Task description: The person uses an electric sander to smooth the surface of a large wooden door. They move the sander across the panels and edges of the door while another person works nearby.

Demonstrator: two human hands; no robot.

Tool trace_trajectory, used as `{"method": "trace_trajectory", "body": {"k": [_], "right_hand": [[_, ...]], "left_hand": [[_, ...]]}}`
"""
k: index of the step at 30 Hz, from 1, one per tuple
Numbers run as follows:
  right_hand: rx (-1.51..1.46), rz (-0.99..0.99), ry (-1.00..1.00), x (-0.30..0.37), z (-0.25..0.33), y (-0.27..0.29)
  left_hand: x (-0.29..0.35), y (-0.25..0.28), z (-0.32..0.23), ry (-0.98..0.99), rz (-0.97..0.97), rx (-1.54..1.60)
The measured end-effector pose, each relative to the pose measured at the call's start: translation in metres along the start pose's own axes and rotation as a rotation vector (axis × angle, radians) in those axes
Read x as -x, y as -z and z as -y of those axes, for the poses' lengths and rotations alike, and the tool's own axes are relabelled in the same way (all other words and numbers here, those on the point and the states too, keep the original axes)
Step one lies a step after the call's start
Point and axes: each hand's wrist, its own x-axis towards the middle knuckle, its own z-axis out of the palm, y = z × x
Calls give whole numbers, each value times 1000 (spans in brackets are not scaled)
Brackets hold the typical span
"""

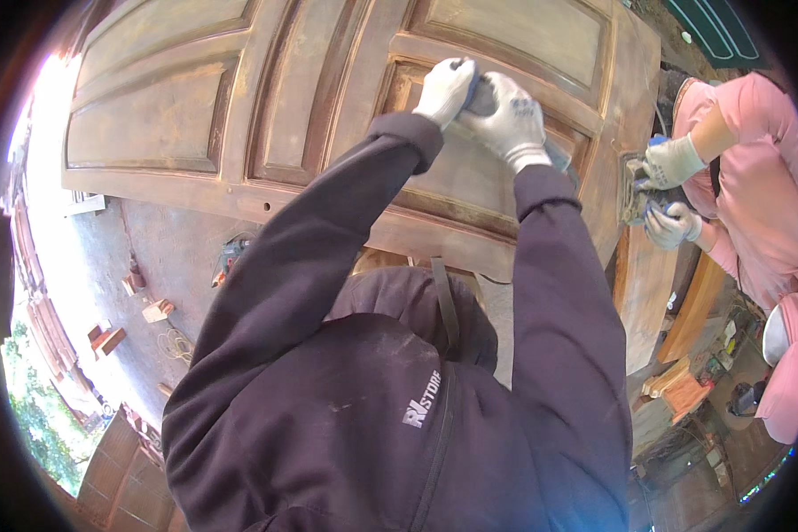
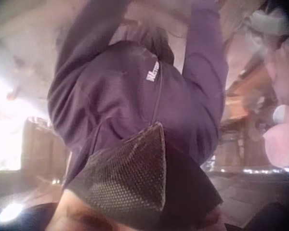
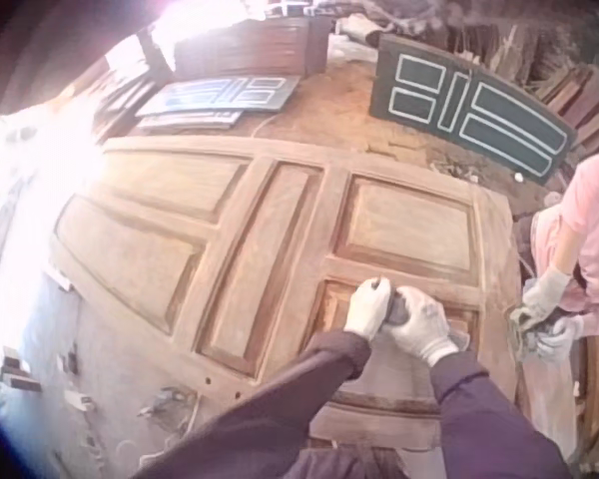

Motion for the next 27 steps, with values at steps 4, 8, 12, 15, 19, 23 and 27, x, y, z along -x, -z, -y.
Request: {"method": "trace_trajectory", "body": {"k": [4,8,12,15,19,23,27], "right_hand": [[72,-55,-164,-7,3,-4],[127,-20,-70,75,-13,-35],[-6,-11,11,131,21,-22],[8,-15,121,115,-4,-12],[104,-99,-56,50,-29,-1],[135,-54,-267,9,22,-8],[76,-6,-68,49,65,-41]], "left_hand": [[-24,-7,1,-99,61,-86],[53,0,38,-99,104,-32],[127,1,55,41,16,-14],[118,-16,57,-59,-23,-58],[37,-34,25,-294,73,-59],[-14,-3,7,-524,194,-565],[45,63,43,-380,125,-247]]}}
